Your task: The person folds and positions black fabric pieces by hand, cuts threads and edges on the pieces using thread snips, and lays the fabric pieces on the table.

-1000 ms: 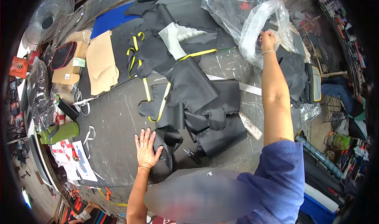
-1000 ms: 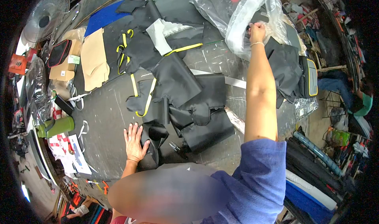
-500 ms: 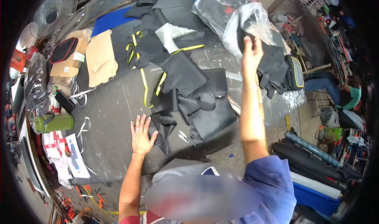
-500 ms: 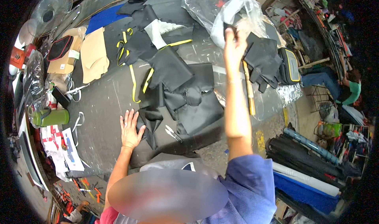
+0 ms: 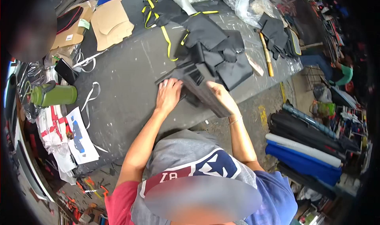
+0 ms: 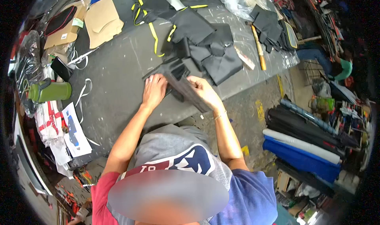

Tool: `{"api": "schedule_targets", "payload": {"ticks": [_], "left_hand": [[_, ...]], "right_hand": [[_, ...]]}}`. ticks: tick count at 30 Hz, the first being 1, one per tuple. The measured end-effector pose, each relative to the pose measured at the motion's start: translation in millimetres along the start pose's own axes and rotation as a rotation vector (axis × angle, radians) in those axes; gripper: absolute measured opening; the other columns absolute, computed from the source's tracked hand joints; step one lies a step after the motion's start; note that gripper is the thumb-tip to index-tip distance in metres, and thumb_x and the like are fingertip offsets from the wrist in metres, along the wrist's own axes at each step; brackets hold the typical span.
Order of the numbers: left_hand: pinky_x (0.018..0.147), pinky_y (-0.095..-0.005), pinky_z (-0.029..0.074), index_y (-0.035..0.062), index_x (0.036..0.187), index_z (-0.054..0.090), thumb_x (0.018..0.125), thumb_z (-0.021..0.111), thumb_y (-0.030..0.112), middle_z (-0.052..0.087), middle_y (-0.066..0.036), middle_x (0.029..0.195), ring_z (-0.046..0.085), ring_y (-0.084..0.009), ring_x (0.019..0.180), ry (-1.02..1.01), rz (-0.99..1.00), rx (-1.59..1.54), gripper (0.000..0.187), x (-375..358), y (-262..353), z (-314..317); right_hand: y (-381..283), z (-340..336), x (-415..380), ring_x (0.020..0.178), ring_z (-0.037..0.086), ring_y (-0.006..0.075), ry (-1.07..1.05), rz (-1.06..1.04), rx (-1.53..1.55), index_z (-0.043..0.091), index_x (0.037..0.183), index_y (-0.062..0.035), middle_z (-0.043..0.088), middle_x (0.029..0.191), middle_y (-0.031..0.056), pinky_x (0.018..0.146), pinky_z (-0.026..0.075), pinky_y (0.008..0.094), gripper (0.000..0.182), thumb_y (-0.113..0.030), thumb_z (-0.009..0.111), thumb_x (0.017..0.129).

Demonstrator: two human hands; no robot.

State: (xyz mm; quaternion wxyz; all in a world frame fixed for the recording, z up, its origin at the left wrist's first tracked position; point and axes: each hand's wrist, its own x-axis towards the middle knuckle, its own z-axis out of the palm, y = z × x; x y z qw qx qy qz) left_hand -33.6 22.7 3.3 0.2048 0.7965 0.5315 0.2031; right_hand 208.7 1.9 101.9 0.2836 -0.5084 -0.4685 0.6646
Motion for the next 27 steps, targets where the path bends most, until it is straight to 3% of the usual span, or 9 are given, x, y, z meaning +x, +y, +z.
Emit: {"api": "schedule_targets", "payload": {"ticks": [4, 6, 7, 8, 13, 15, 19, 20, 27], "left_hand": [[0.097, -0.0442, 0.046, 0.0088, 0.118, 0.071, 0.104, 0.05, 0.03, 0.072, -0.013, 0.106, 0.061, -0.0345, 0.113, 0.011, 0.074, -0.507, 0.033, 5.6, -22.4, -13.9], [0.103, -0.0396, 0.044, 0.0076, 0.125, 0.07, 0.106, 0.044, 0.047, 0.075, -0.012, 0.1, 0.064, -0.0288, 0.113, -0.194, -0.104, -0.972, 0.051, 12.6, -46.1, -12.8], [0.112, -0.0373, 0.038, 0.0016, 0.126, 0.069, 0.11, 0.027, 0.056, 0.074, -0.01, 0.114, 0.062, -0.0245, 0.116, -0.294, -0.082, -1.033, 0.071, 13.9, -48.8, -26.1], [0.11, -0.0378, 0.041, 0.0008, 0.125, 0.069, 0.107, 0.037, 0.057, 0.073, -0.01, 0.114, 0.063, -0.0244, 0.114, -0.331, -0.056, -1.077, 0.067, 17.2, -52.5, -24.6], [0.087, -0.0449, 0.054, 0.0035, 0.106, 0.074, 0.082, 0.078, 0.054, 0.075, -0.015, 0.1, 0.068, -0.0321, 0.095, -0.286, 0.146, -0.386, 0.056, 22.0, -45.3, -23.9], [0.083, -0.0461, 0.054, 0.0036, 0.099, 0.073, 0.085, 0.074, 0.056, 0.074, -0.017, 0.1, 0.069, -0.038, 0.096, -0.216, 0.046, -0.429, 0.054, 21.4, -43.9, -16.4], [0.07, -0.0503, 0.048, -0.0046, 0.085, 0.064, 0.09, 0.071, 0.052, 0.064, -0.022, 0.077, 0.064, -0.0353, 0.075, -0.165, -0.035, -0.505, 0.057, 23.3, -46.6, -6.6], [0.071, -0.0489, 0.048, -0.006, 0.084, 0.062, 0.091, 0.07, 0.052, 0.064, -0.022, 0.078, 0.063, -0.0341, 0.075, -0.128, -0.061, -0.52, 0.059, 23.4, -48.0, -1.2], [0.076, -0.0436, 0.046, -0.006, 0.088, 0.059, 0.091, 0.071, 0.052, 0.06, -0.015, 0.083, 0.054, -0.0233, 0.08, -0.145, -0.18, -0.631, 0.06, 25.3, -47.2, 0.6]], "right_hand": [[15.6, 46.6, 19.2, 0.103, 0.067, 0.0273, 0.157, -0.126, -0.658, 0.068, 0.118, -0.0021, 0.071, 0.107, 0.0161, 0.092, 0.05, 0.038, 0.026, -0.018, 0.063, 0.099], [16.5, 52.0, 35.6, 0.107, 0.068, 0.0364, 0.141, -0.193, -0.809, 0.07, 0.116, -0.0052, 0.072, 0.112, 0.0178, 0.092, 0.052, 0.0421, 0.024, -0.017, 0.064, 0.096], [12.5, 55.3, 39.7, 0.106, 0.068, 0.038, 0.153, -0.151, -0.838, 0.071, 0.115, -0.0063, 0.072, 0.111, 0.0176, 0.091, 0.052, 0.0428, 0.023, -0.016, 0.065, 0.095], [7.5, 55.5, 45.2, 0.103, 0.069, 0.0393, 0.122, -0.202, -0.882, 0.073, 0.112, -0.0075, 0.073, 0.109, 0.017, 0.089, 0.053, 0.0434, 0.021, -0.018, 0.066, 0.095], [-17.6, 58.8, 62.0, 0.098, 0.071, 0.036, 0.092, -0.382, -0.895, 0.073, 0.109, -0.0024, 0.073, 0.1, 0.0173, 0.087, 0.054, 0.0416, 0.022, -0.016, 0.07, 0.092], [-27.2, 58.7, 62.6, 0.094, 0.071, 0.0319, 0.148, -0.3, -0.869, 0.071, 0.115, -0.0018, 0.071, 0.098, 0.0152, 0.088, 0.054, 0.0402, 0.028, -0.013, 0.073, 0.09], [-12.9, 48.9, 49.0, 0.12, 0.056, 0.0345, 0.487, -0.747, -1.018, 0.056, 0.138, -0.0032, 0.057, 0.13, 0.0198, 0.101, 0.048, 0.0426, 0.06, -0.016, 0.081, 0.086], [-5.9, 46.5, 45.5, 0.126, 0.05, 0.0375, 0.547, -0.704, -0.949, 0.051, 0.141, 0.0003, 0.051, 0.136, 0.0233, 0.103, 0.046, 0.0437, 0.068, -0.02, 0.083, 0.085], [39.5, 37.8, 36.2, 0.108, 0.056, 0.0262, 0.692, -0.482, -0.576, 0.051, 0.131, 0.0014, 0.058, 0.118, 0.0142, 0.093, 0.046, 0.0358, 0.057, -0.017, 0.082, 0.086]]}}
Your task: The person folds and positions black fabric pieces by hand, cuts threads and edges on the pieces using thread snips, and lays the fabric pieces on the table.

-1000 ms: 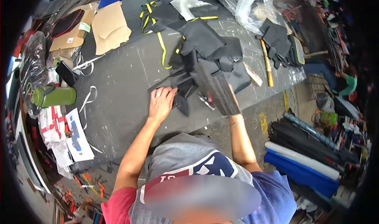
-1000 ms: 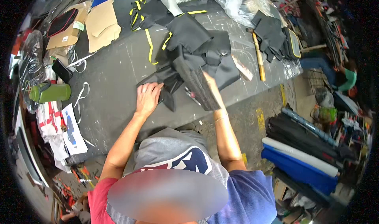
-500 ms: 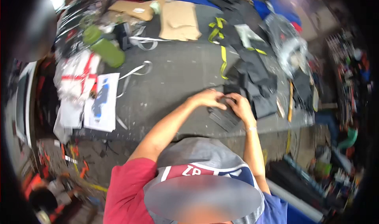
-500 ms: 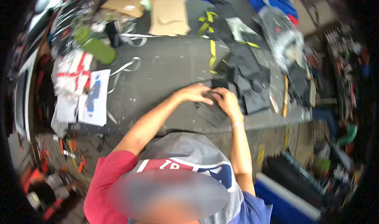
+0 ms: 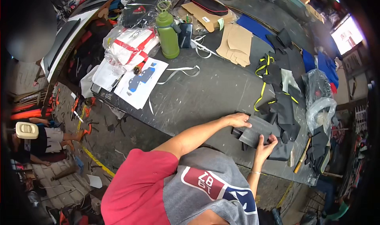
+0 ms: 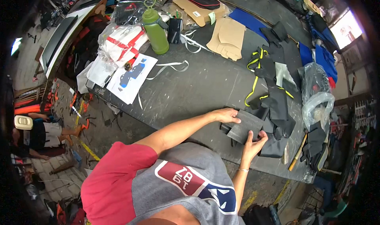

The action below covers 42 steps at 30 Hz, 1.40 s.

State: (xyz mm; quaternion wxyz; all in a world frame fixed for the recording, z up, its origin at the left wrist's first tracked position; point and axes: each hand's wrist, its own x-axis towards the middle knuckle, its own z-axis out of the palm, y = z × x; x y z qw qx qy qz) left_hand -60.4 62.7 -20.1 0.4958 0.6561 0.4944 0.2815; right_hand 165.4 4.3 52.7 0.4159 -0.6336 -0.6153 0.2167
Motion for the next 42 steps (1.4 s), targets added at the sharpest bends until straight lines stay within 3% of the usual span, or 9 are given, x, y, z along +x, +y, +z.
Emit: {"api": "schedule_targets", "payload": {"ticks": [6, 7, 10, 14, 21, 24, 28, 35, 42], "left_hand": [[0.096, -0.0373, 0.047, -0.0063, 0.116, 0.069, 0.094, 0.065, 0.052, 0.07, -0.015, 0.116, 0.062, -0.0223, 0.109, -0.175, -0.071, -0.092, 0.063, 10.7, -1.1, -14.8], [0.106, -0.0362, 0.043, -0.0025, 0.124, 0.068, 0.097, 0.06, 0.049, 0.067, -0.016, 0.129, 0.06, -0.0236, 0.123, -0.188, -0.028, -0.385, 0.059, 4.2, 0.2, -19.0], [0.104, -0.0341, 0.044, 0.0023, 0.125, 0.07, 0.098, 0.057, 0.027, 0.069, -0.011, 0.125, 0.067, -0.0207, 0.11, -0.295, -0.039, -0.945, 0.039, 4.9, -16.8, -27.9], [0.103, -0.0326, 0.046, -0.001, 0.133, 0.063, 0.095, 0.062, 0.015, 0.07, -0.009, 0.124, 0.068, -0.0206, 0.108, -0.249, 0.077, -0.705, 0.042, -3.8, -4.6, -25.1], [0.107, -0.033, 0.046, 0.0043, 0.146, 0.051, 0.082, 0.081, 0.006, 0.064, -0.01, 0.134, 0.057, -0.0147, 0.122, -0.337, 0.01, -0.495, 0.071, -5.7, 22.5, -38.3], [0.107, -0.0369, 0.046, 0.0086, 0.141, 0.051, 0.087, 0.069, -0.008, 0.065, -0.011, 0.13, 0.058, -0.0182, 0.123, -0.363, 0.161, -0.506, 0.06, 5.4, -2.8, -29.3], [0.101, -0.0324, 0.05, 0.0053, 0.121, 0.061, 0.091, 0.074, 0.008, 0.07, -0.007, 0.116, 0.064, -0.0159, 0.114, -0.502, 0.165, -0.666, 0.032, 11.5, -15.4, -35.1], [0.104, -0.0311, 0.046, 0.0029, 0.129, 0.066, 0.083, 0.086, 0.028, 0.071, -0.007, 0.123, 0.064, -0.0168, 0.114, -0.411, -0.153, -0.394, 0.056, -6.2, 32.7, -41.0], [0.096, -0.0301, 0.049, 0.0027, 0.12, 0.073, 0.079, 0.089, 0.027, 0.075, -0.004, 0.113, 0.065, -0.0136, 0.104, -0.413, -0.11, -0.316, 0.05, -1.7, 29.4, -35.7]], "right_hand": [[-3.1, -7.0, 6.2, 0.087, 0.063, 0.0208, -0.026, -0.033, 0.024, 0.067, 0.101, 0.0019, 0.07, 0.091, 0.0087, 0.088, 0.05, 0.0355, 0.015, -0.009, 0.071, 0.092], [16.0, -4.4, 10.5, 0.087, 0.064, 0.0201, -0.006, -0.013, 0.071, 0.067, 0.101, 0.0022, 0.07, 0.091, 0.0082, 0.088, 0.05, 0.0348, 0.015, -0.009, 0.071, 0.092], [45.6, -4.8, 19.4, 0.089, 0.065, 0.0154, -0.009, 0.195, 0.292, 0.07, 0.11, -0.0005, 0.072, 0.097, 0.0044, 0.085, 0.052, 0.0311, 0.018, -0.007, 0.07, 0.094], [11.4, -4.0, 15.8, 0.079, 0.065, 0.0113, -0.146, 0.724, 0.838, 0.068, 0.119, -0.0056, 0.071, 0.101, 0.0028, 0.065, 0.05, 0.0225, 0.024, -0.005, 0.069, 0.095], [37.1, 45.3, 8.5, 0.071, 0.059, 0.0088, -0.483, 0.872, 0.944, 0.066, 0.127, -0.0056, 0.071, 0.103, -0.0011, 0.058, 0.046, 0.0193, 0.032, -0.011, 0.071, 0.095], [46.9, 41.7, 0.6, 0.071, 0.059, 0.008, -0.517, 0.86, 0.958, 0.068, 0.125, -0.0069, 0.071, 0.104, 0.0, 0.055, 0.045, 0.02, 0.029, -0.013, 0.07, 0.096], [66.6, 33.0, 7.0, 0.071, 0.061, 0.0093, -0.681, 0.919, 0.956, 0.068, 0.122, -0.0081, 0.071, 0.103, 0.0062, 0.054, 0.048, 0.0235, 0.025, -0.017, 0.069, 0.099], [1.9, -2.5, 9.5, 0.081, 0.065, 0.0157, -0.621, 0.809, 0.495, 0.063, 0.129, -0.0052, 0.067, 0.105, 0.0087, 0.066, 0.054, 0.0251, 0.071, -0.067, 0.056, 0.096], [-37.6, -31.0, 0.4, 0.103, 0.062, 0.0199, -0.758, 0.562, 0.344, 0.053, 0.135, -0.0078, 0.058, 0.126, 0.0076, 0.084, 0.055, 0.0356, 0.075, -0.068, 0.062, 0.091]]}}
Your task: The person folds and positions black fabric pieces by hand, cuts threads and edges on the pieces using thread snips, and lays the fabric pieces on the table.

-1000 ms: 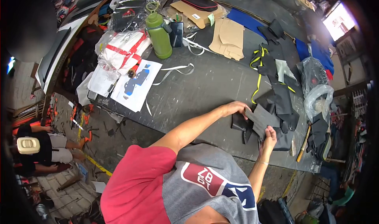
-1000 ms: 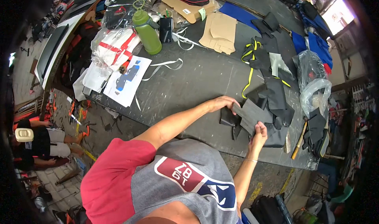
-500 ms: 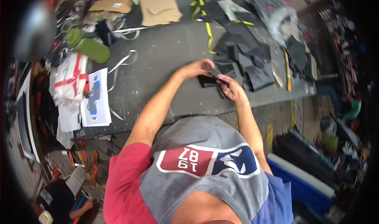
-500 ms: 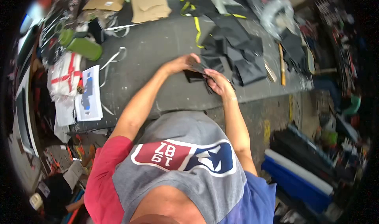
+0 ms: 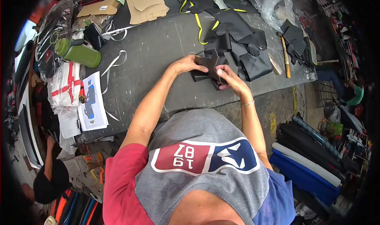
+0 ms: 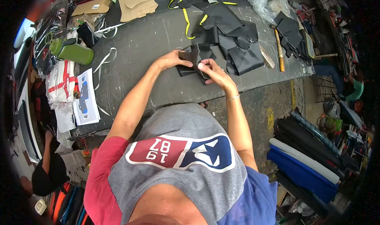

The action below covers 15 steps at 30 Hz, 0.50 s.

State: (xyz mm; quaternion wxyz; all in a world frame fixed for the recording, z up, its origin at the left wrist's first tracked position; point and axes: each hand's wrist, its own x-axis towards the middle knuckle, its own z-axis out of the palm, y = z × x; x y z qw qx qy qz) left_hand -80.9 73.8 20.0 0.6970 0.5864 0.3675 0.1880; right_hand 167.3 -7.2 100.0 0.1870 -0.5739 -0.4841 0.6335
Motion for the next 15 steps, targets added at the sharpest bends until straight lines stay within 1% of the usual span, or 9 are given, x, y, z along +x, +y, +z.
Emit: {"api": "schedule_targets", "payload": {"ticks": [2, 3, 4, 6, 7, 10, 11, 14, 15], "left_hand": [[0.092, -0.0298, 0.051, 0.0037, 0.116, 0.075, 0.079, 0.089, 0.026, 0.076, -0.003, 0.108, 0.065, -0.0124, 0.099, 0.005, 0.014, -0.006, 0.046, 1.2, -2.1, 4.6], [0.091, -0.0295, 0.051, 0.0043, 0.114, 0.076, 0.079, 0.089, 0.025, 0.076, -0.003, 0.106, 0.065, -0.0119, 0.097, 0.012, 0.021, -0.028, 0.043, 4.5, -7.1, 6.0], [0.09, -0.0292, 0.051, 0.0049, 0.111, 0.076, 0.079, 0.089, 0.024, 0.076, -0.003, 0.104, 0.065, -0.0115, 0.096, 0.019, 0.026, -0.049, 0.04, 6.4, -12.2, 5.9], [0.088, -0.0292, 0.051, 0.0057, 0.108, 0.075, 0.08, 0.087, 0.022, 0.075, -0.002, 0.101, 0.065, -0.0109, 0.094, 0.019, 0.0, 0.045, 0.034, 7.5, -15.0, 2.9], [0.087, -0.0292, 0.051, 0.0061, 0.107, 0.074, 0.081, 0.086, 0.021, 0.075, -0.002, 0.1, 0.065, -0.0107, 0.093, 0.016, -0.011, 0.093, 0.032, 7.2, -13.3, 3.5], [0.091, -0.028, 0.05, 0.0079, 0.109, 0.071, 0.086, 0.081, 0.015, 0.071, 0.001, 0.104, 0.063, -0.0095, 0.099, -0.029, 0.093, -0.035, 0.026, 5.7, -14.4, 4.0], [0.092, -0.0279, 0.049, 0.008, 0.111, 0.07, 0.087, 0.08, 0.014, 0.071, 0.001, 0.105, 0.063, -0.0095, 0.1, -0.041, 0.088, -0.041, 0.027, 7.4, -17.4, 1.9], [0.094, -0.0274, 0.049, 0.008, 0.114, 0.069, 0.09, 0.078, 0.016, 0.07, 0.0, 0.109, 0.062, -0.0095, 0.102, -0.07, 0.081, -0.079, 0.027, 15.2, -31.7, -4.6], [0.095, -0.0274, 0.048, 0.0077, 0.114, 0.069, 0.09, 0.078, 0.017, 0.07, 0.0, 0.109, 0.062, -0.0096, 0.102, -0.081, 0.084, -0.103, 0.028, 14.0, -28.9, -3.5]], "right_hand": [[5.5, 6.5, 3.7, 0.108, 0.061, 0.0214, 0.025, -0.092, -0.102, 0.052, 0.134, -0.007, 0.057, 0.127, 0.0083, 0.087, 0.054, 0.0366, 0.075, -0.067, 0.064, 0.09], [-2.0, 11.3, -1.0, 0.116, 0.06, 0.026, 0.04, -0.063, -0.11, 0.055, 0.131, -0.0059, 0.06, 0.127, 0.0112, 0.09, 0.053, 0.0392, 0.076, -0.065, 0.07, 0.085], [3.9, 13.4, 3.2, 0.116, 0.06, 0.0273, 0.09, -0.1, -0.211, 0.055, 0.13, -0.0054, 0.06, 0.127, 0.0127, 0.091, 0.052, 0.0399, 0.077, -0.063, 0.073, 0.083], [20.4, 17.0, 15.5, 0.118, 0.06, 0.0297, 0.194, -0.174, -0.413, 0.056, 0.129, -0.0043, 0.061, 0.128, 0.0156, 0.093, 0.051, 0.0414, 0.079, -0.06, 0.078, 0.077], [23.0, 25.4, 16.1, 0.117, 0.061, 0.0312, 0.343, -0.174, -0.399, 0.061, 0.124, -0.0023, 0.063, 0.127, 0.0204, 0.094, 0.05, 0.0408, 0.076, -0.053, 0.083, 0.072], [37.2, 30.4, 26.6, 0.11, 0.065, 0.0279, 0.336, -0.151, -0.236, 0.065, 0.117, 0.0003, 0.066, 0.122, 0.0205, 0.093, 0.051, 0.0386, 0.067, -0.046, 0.083, 0.073], [39.6, 28.3, 22.9, 0.089, 0.069, 0.0229, 0.316, -0.129, -0.213, 0.069, 0.109, 0.0024, 0.072, 0.101, 0.0157, 0.082, 0.053, 0.0355, 0.058, -0.042, 0.083, 0.074], [79.0, 24.4, 42.3, 0.073, 0.065, 0.018, 0.354, -0.057, -0.258, 0.068, 0.105, 0.0063, 0.071, 0.079, 0.0108, 0.069, 0.052, 0.034, 0.057, -0.04, 0.082, 0.076], [74.3, 28.1, 37.9, 0.07, 0.063, 0.0173, 0.377, -0.12, -0.216, 0.067, 0.104, 0.0076, 0.07, 0.075, 0.0101, 0.067, 0.051, 0.0338, 0.057, -0.04, 0.083, 0.076]]}}
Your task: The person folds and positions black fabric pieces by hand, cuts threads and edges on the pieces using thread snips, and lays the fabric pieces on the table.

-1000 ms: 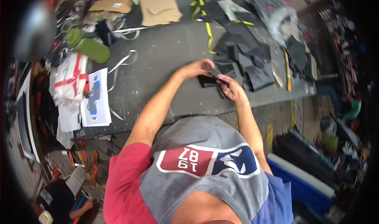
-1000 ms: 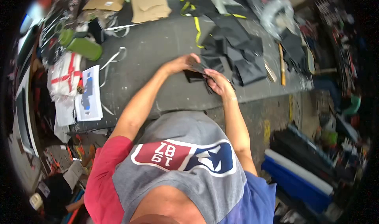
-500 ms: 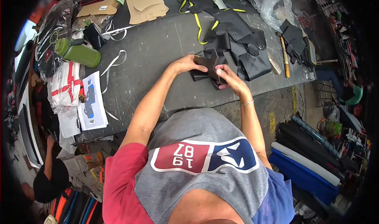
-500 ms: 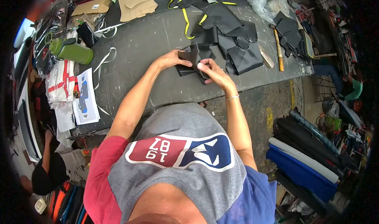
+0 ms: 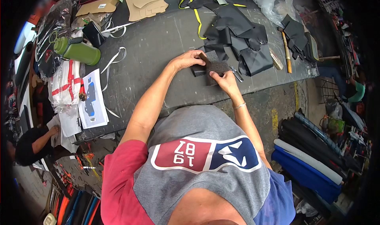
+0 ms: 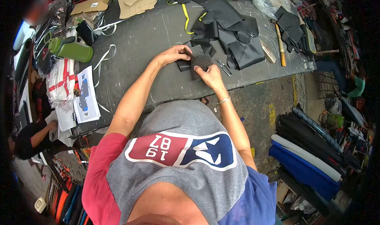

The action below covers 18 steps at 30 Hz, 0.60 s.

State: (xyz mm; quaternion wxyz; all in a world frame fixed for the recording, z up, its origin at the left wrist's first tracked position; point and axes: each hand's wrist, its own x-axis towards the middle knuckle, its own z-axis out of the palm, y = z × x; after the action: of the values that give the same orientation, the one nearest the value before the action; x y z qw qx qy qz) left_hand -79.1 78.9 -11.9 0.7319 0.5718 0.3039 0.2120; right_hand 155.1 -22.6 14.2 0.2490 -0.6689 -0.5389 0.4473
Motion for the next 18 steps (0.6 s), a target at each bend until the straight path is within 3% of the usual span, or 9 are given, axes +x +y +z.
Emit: {"api": "schedule_targets", "payload": {"ticks": [2, 5, 8, 10, 11, 12, 15, 16, 18], "left_hand": [[0.092, -0.0277, 0.048, 0.0065, 0.112, 0.069, 0.09, 0.078, 0.022, 0.07, 0.0, 0.106, 0.062, -0.0093, 0.1, 0.01, -0.021, -0.003, 0.028, -1.3, 6.1, 2.3], [0.085, -0.028, 0.048, 0.0046, 0.108, 0.069, 0.089, 0.079, 0.029, 0.069, 0.0, 0.101, 0.06, -0.0082, 0.095, 0.073, -0.046, 0.036, 0.032, -3.3, 12.2, 6.5], [0.089, -0.0281, 0.047, 0.0036, 0.112, 0.068, 0.087, 0.082, 0.027, 0.068, 0.0, 0.107, 0.059, -0.0086, 0.098, 0.113, -0.012, 0.024, 0.037, -0.8, 9.8, 7.1], [0.099, -0.029, 0.046, 0.002, 0.119, 0.066, 0.085, 0.084, 0.026, 0.069, -0.003, 0.119, 0.061, -0.0111, 0.108, 0.113, -0.044, 0.012, 0.045, -4.6, 16.5, 9.7], [0.097, -0.0295, 0.047, 0.0015, 0.119, 0.066, 0.085, 0.085, 0.025, 0.069, -0.003, 0.117, 0.062, -0.0113, 0.106, 0.143, -0.019, 0.013, 0.046, -3.3, 13.8, 10.2], [0.095, -0.03, 0.047, 0.0011, 0.119, 0.065, 0.084, 0.085, 0.025, 0.069, -0.003, 0.114, 0.062, -0.0116, 0.104, 0.173, 0.007, 0.013, 0.047, -1.9, 8.5, 11.6], [0.099, -0.0334, 0.047, 0.0009, 0.127, 0.059, 0.083, 0.086, 0.026, 0.069, -0.008, 0.12, 0.063, -0.0162, 0.111, 0.278, 0.041, 0.037, 0.057, -1.8, 2.9, 15.5], [0.102, -0.0349, 0.047, 0.001, 0.131, 0.056, 0.083, 0.086, 0.027, 0.069, -0.01, 0.124, 0.063, -0.0184, 0.115, 0.316, 0.046, 0.049, 0.062, -4.8, 6.5, 20.6], [0.106, -0.0375, 0.045, 0.003, 0.136, 0.052, 0.08, 0.088, 0.033, 0.067, -0.013, 0.13, 0.06, -0.0223, 0.122, 0.364, -0.015, 0.112, 0.073, -8.2, 18.9, 30.7]], "right_hand": [[-11.2, -0.4, -10.5, 0.064, 0.06, 0.0159, 0.066, -0.102, 0.102, 0.067, 0.102, 0.0102, 0.067, 0.067, 0.0089, 0.062, 0.049, 0.0334, 0.059, -0.04, 0.083, 0.076], [-43.2, -21.2, -14.9, 0.072, 0.062, 0.0159, -0.11, 0.263, -0.247, 0.066, 0.103, 0.0089, 0.071, 0.08, 0.0147, 0.068, 0.051, 0.0336, 0.052, -0.034, 0.082, 0.078], [-29.4, -14.8, -25.6, 0.08, 0.062, 0.0158, -0.001, -0.052, 0.0, 0.066, 0.105, 0.0051, 0.07, 0.089, 0.0136, 0.071, 0.05, 0.0343, 0.047, -0.031, 0.082, 0.08], [-12.6, -5.6, -23.2, 0.079, 0.06, 0.0164, 0.119, -0.296, -0.053, 0.066, 0.105, 0.0014, 0.067, 0.09, 0.0124, 0.069, 0.048, 0.0352, 0.042, -0.029, 0.081, 0.081], [-4.6, -2.6, -22.7, 0.079, 0.059, 0.0167, 0.181, -0.417, -0.08, 0.066, 0.105, -0.0004, 0.066, 0.09, 0.0119, 0.069, 0.047, 0.0357, 0.039, -0.028, 0.081, 0.082], [-11.5, -1.6, -30.1, 0.07, 0.052, 0.0156, 0.187, -0.355, -0.049, 0.065, 0.101, -0.003, 0.06, 0.08, 0.0076, 0.063, 0.042, 0.0341, 0.036, -0.03, 0.081, 0.083], [-11.5, 9.4, -35.1, 0.068, 0.046, 0.0122, 0.247, -0.084, 0.058, 0.065, 0.099, -0.0064, 0.059, 0.08, 0.0041, 0.061, 0.038, 0.0306, 0.031, -0.03, 0.08, 0.085], [-5.8, 14.0, -32.0, 0.069, 0.044, 0.0086, 0.266, -0.094, 0.13, 0.064, 0.097, -0.0056, 0.057, 0.079, -0.0008, 0.062, 0.036, 0.028, 0.028, -0.029, 0.078, 0.089], [0.1, 10.0, -28.9, 0.073, 0.047, 0.0081, 0.316, -0.177, 0.242, 0.064, 0.097, -0.0055, 0.058, 0.081, -0.0016, 0.066, 0.039, 0.0271, 0.023, -0.024, 0.077, 0.091]]}}
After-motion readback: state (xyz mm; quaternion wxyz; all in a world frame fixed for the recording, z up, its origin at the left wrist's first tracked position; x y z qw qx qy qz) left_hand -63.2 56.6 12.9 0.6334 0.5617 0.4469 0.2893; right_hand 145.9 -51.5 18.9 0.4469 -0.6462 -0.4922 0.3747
